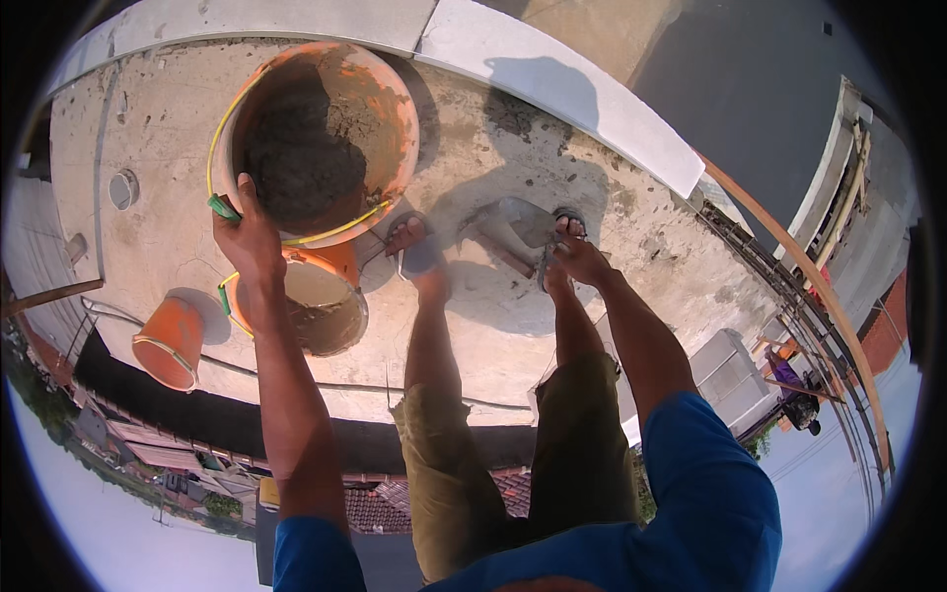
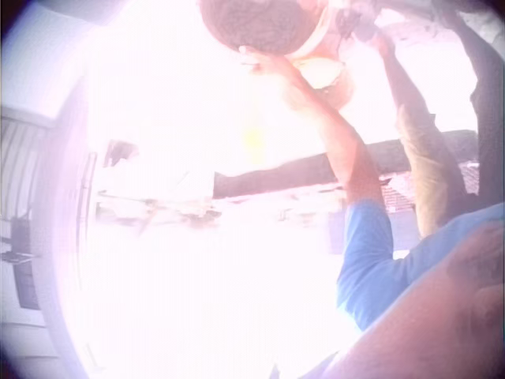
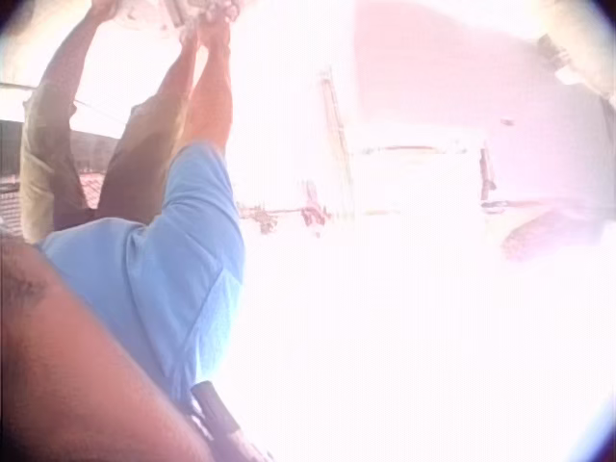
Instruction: The person scoops cement from a bucket with a trowel and spreads it on a concrete ledge. They then place a white rectangular tile onto the cement, adjust its position, and tap it with a hammer to secure it. The process is repeated for additional tiles.
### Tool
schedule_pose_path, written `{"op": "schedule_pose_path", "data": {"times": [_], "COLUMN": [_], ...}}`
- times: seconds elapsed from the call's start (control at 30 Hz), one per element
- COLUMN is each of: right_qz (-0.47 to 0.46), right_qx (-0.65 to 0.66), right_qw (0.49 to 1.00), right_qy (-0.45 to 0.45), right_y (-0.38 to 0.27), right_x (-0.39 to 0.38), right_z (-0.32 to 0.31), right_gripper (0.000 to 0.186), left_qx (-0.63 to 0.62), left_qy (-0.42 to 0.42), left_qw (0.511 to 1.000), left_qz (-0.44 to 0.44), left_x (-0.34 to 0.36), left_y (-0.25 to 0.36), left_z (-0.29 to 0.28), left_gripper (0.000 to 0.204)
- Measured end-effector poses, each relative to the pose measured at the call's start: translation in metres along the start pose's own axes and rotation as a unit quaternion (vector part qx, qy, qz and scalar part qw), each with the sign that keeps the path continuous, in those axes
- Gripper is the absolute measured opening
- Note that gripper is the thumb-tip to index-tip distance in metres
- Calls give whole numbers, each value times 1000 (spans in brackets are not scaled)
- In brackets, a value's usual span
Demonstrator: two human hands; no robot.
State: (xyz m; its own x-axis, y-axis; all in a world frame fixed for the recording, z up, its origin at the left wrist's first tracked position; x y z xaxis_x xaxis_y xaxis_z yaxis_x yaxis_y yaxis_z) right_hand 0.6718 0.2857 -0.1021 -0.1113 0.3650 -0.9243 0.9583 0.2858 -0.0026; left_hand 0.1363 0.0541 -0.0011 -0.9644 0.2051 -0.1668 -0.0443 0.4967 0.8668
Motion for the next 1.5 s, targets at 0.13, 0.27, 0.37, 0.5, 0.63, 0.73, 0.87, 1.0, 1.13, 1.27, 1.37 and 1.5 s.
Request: {"op": "schedule_pose_path", "data": {"times": [0.13, 0.27, 0.37, 0.5, 0.63, 0.73, 0.87, 1.0, 1.13, 1.27, 1.37, 1.5], "right_qz": [17, -104, -168, -106, -135, -231, -318, -214, -52, -50, -87, -74], "right_qx": [51, 89, 13, 72, 72, 108, 22, 155, 120, 80, 131, 122], "right_qw": [994, 991, 978, 986, 982, 945, 909, 933, 986, 993, 987, 987], "right_qy": [-91, 9, 122, 103, 110, 205, 268, 245, 101, 77, 29, 75], "right_y": [-43, -96, -103, -100, -100, -110, -149, -174, -152, -158, -216, -236], "right_x": [88, 175, 174, 137, 72, 7, -35, -27, -5, 28, 65, 97], "right_z": [-44, -104, -120, -106, -98, -76, -75, -92, -99, -76, -83, -91], "right_gripper": [56, 57, 54, 44, 46, 45, 48, 51, 53, 56, 60, 63], "left_qx": [64, 45, 96, 104, 124, 74, 26, 17, -24, -9, -12, -20], "left_qy": [-1, 16, 24, 67, 52, 46, 29, 27, 10, -15, -14, -21], "left_qw": [997, 999, 995, 992, 991, 996, 999, 999, 998, 998, 998, 997], "left_qz": [49, 10, 9, 16, 7, 14, 0, -35, -56, -52, -54, -69], "left_x": [1, -20, -58, -101, -129, -145, -154, -133, -111, -98, -101, -108], "left_y": [9, 6, 9, -3, 13, 7, 25, 19, 2, -3, -4, -5], "left_z": [7, 12, 22, 35, 49, 54, 62, 41, 15, 9, 9, 10], "left_gripper": [44, 50, 53, 53, 52, 49, 44, 40, 34, 34, 35, 37]}}
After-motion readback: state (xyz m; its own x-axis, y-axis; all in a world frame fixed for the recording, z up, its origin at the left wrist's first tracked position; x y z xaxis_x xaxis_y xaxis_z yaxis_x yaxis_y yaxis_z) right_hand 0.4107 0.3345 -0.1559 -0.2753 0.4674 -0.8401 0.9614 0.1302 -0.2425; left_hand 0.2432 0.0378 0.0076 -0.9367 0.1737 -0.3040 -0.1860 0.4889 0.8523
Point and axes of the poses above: each hand's wrist, its own x-axis towards the middle knuckle, its own z-axis out of the palm, y = z × x, the point moved 1 cm from there along x, towards the middle knuckle, and after that the axes turned 13 degrees about z, right-handed, at the moved point
